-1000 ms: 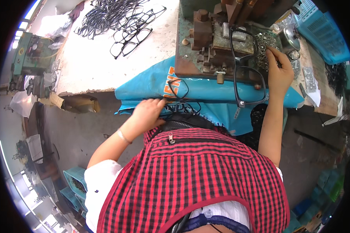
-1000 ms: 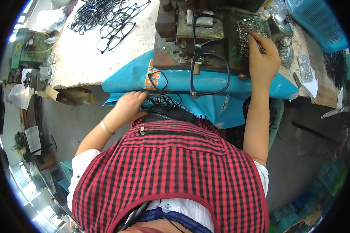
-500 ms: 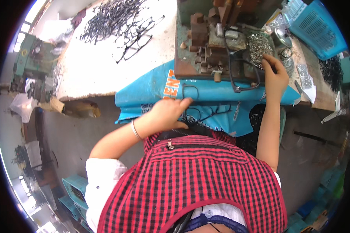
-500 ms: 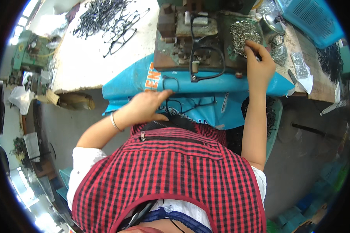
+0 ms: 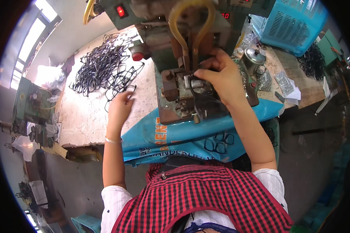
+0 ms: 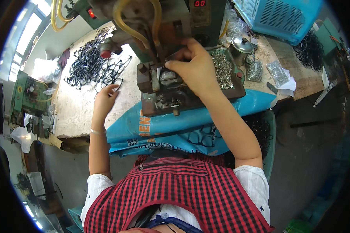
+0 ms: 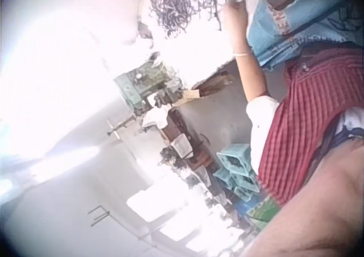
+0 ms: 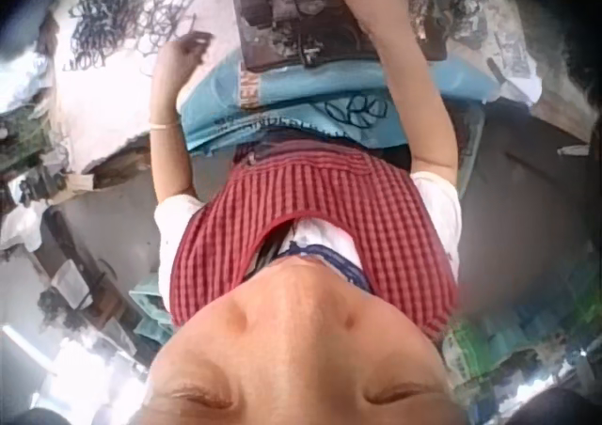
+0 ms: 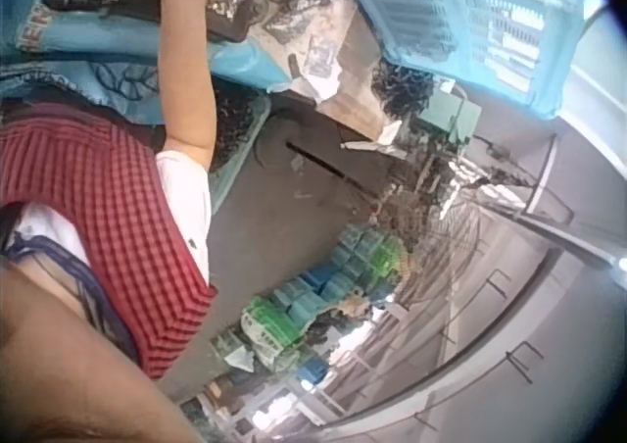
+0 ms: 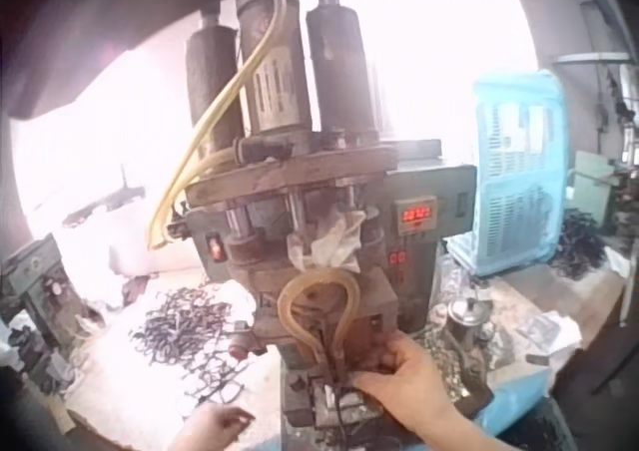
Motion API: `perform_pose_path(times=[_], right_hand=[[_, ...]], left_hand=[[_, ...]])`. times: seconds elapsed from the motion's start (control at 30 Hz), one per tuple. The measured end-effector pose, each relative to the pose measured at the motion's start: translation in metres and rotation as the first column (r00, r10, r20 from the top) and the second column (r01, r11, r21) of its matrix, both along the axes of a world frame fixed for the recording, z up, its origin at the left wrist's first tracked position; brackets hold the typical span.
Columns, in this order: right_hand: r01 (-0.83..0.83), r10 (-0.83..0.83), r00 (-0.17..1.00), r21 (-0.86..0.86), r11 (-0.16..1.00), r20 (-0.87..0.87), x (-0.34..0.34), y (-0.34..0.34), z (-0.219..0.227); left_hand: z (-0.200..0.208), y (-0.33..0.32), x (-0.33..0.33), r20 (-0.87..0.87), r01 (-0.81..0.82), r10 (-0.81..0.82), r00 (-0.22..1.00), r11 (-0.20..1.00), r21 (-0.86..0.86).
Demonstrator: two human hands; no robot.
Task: The person repeatedly picks up black eyeglass frames and small metal parts from a workbench, places them into a press machine, and operates the machine to attach the parts. Finished frames are placed on the bench. The process is repeated continuously.
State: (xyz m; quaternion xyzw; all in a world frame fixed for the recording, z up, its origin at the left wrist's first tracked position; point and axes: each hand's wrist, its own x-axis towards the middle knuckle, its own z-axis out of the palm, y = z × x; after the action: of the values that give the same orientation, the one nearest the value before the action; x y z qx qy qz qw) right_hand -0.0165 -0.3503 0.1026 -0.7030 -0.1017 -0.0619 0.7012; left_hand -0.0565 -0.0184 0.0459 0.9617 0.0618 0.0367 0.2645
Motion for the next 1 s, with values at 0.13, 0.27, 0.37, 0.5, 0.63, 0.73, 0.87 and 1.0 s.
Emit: perform_pose_path(times=[0.13, 0.27, 0.37, 0.5, 0.63, 0.73, 0.87, 1.0], right_hand=[[-0.060, 0.072, 0.996, 0.196, 0.979, -0.055, -0.009, 0.013, 0.005], [-0.006, 0.038, 0.996, 0.363, 0.932, -0.081, -0.018, 0.022, 0.002], [0.017, 0.005, 0.998, 0.338, 0.941, -0.064, -0.026, 0.019, 0.001], [-0.086, 0.086, 0.996, 0.284, 0.955, 0.014, -0.050, 0.009, 0.006], [0.360, -0.179, 0.902, -0.455, 0.814, 0.394, -0.024, -0.034, -0.023], [0.582, -0.279, 0.813, -0.736, 0.345, 0.512, -0.012, -0.084, -0.092], [0.585, -0.278, 0.809, -0.661, 0.471, 0.518, -0.008, -0.094, -0.108], [0.625, -0.326, 0.776, -0.590, 0.511, 0.540, -0.003, -0.098, -0.117]], left_hand=[[-0.090, 0.040, 0.017, 0.191, -0.162, 0.089, 0.978, 0.897, 0.411], [-0.096, 0.026, 0.019, 0.365, -0.096, -0.023, 0.931, 0.948, 0.304], [-0.070, 0.012, 0.014, 0.445, 0.071, 0.008, 0.895, 0.984, -0.162], [0.035, -0.070, -0.028, 0.739, 0.602, 0.027, 0.673, 0.561, -0.569], [0.092, -0.115, -0.042, 0.672, 0.671, -0.698, 0.249, 0.625, 0.400], [0.083, -0.142, -0.027, 0.585, 0.688, -0.775, 0.240, 0.560, 0.461], [0.068, -0.146, -0.016, 0.576, 0.682, -0.788, 0.218, 0.545, 0.488], [0.062, -0.139, -0.010, 0.593, 0.700, -0.778, 0.207, 0.542, 0.465]])
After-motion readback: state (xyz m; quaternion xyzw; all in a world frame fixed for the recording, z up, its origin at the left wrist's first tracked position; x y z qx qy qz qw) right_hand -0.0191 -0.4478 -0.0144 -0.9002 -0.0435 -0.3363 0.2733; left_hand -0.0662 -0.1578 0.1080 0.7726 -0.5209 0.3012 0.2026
